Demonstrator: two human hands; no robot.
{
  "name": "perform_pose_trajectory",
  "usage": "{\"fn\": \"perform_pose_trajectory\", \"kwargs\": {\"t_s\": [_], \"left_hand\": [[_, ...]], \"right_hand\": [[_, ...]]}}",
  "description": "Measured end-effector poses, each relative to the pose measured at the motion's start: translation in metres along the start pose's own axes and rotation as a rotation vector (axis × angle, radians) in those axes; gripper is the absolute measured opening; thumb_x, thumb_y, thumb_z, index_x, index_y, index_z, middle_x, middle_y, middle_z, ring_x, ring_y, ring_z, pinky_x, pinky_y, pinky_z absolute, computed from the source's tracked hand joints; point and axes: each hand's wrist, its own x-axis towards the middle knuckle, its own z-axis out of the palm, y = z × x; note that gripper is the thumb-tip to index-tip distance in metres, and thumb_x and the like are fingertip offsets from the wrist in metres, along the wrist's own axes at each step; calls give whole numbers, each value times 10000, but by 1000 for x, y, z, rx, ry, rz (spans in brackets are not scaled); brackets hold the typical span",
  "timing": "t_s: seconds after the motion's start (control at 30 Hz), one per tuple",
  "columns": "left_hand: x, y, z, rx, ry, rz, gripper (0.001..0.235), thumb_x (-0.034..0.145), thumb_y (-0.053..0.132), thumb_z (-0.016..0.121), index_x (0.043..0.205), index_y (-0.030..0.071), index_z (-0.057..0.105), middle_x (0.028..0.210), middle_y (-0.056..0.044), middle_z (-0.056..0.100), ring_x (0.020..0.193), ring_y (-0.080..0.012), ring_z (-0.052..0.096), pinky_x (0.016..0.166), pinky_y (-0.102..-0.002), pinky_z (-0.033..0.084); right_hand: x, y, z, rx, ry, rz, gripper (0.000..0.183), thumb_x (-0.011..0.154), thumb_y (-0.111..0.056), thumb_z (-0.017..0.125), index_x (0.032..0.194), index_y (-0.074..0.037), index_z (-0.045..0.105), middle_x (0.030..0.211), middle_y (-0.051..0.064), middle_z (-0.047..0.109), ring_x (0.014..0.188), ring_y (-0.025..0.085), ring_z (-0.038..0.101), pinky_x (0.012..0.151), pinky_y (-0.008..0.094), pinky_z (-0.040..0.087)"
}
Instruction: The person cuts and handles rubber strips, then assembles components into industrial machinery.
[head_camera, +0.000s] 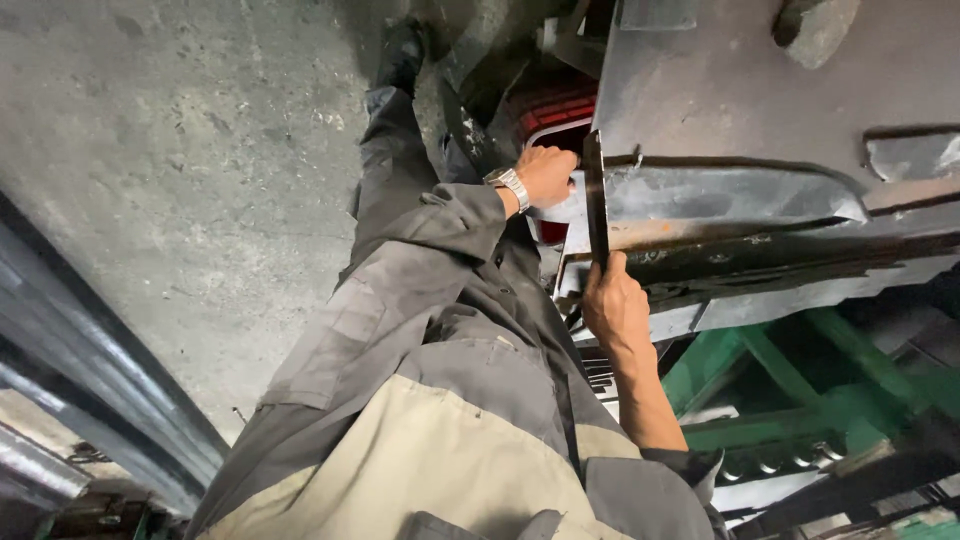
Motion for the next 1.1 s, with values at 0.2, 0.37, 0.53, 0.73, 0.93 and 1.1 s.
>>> {"fn": "perform_pose_trajectory", "kwargs": {"t_s": [0.2,0.37,0.53,0.73,0.93,1.1], "left_hand": [[6,-12,20,-15,52,19,301,826,299,793,789,13,707,818,-243,698,796,-433,703,728,-513,537],[-7,-4,17,-12,164,46,217,799,241,785,752,46,702,770,-215,704,777,-407,690,720,-509,515],[-17,4,25,-34,282,10,161,824,223,761,815,78,693,730,-172,705,777,-377,688,757,-502,471],[-20,14,22,-55,415,-55,103,791,177,735,807,92,679,734,-147,711,806,-368,682,775,-509,457],[-35,14,30,-84,420,-63,49,835,147,702,844,102,687,765,-145,715,818,-369,672,809,-494,459],[-42,19,29,-62,510,-10,179,789,125,683,963,90,706,816,-111,736,829,-348,668,761,-497,442]], "right_hand": [[16,2,15,-47,-27,16,273,1039,-280,452,1069,-9,455,896,392,656,847,620,605,781,682,465],[48,4,26,-82,14,-112,243,1004,-219,482,1025,23,463,905,394,657,850,613,615,788,669,482],[107,9,45,-56,35,-162,209,987,-158,508,1020,46,479,886,395,651,851,596,621,775,653,495],[57,38,51,-48,56,-186,248,973,-174,516,1089,44,493,879,392,650,848,593,623,764,659,486],[17,16,31,-42,-100,20,290,990,-234,525,1098,33,489,926,402,651,884,602,617,804,658,482],[81,33,66,-42,-15,-123,219,972,-151,486,1052,53,489,933,385,662,892,583,636,792,645,504]]}}
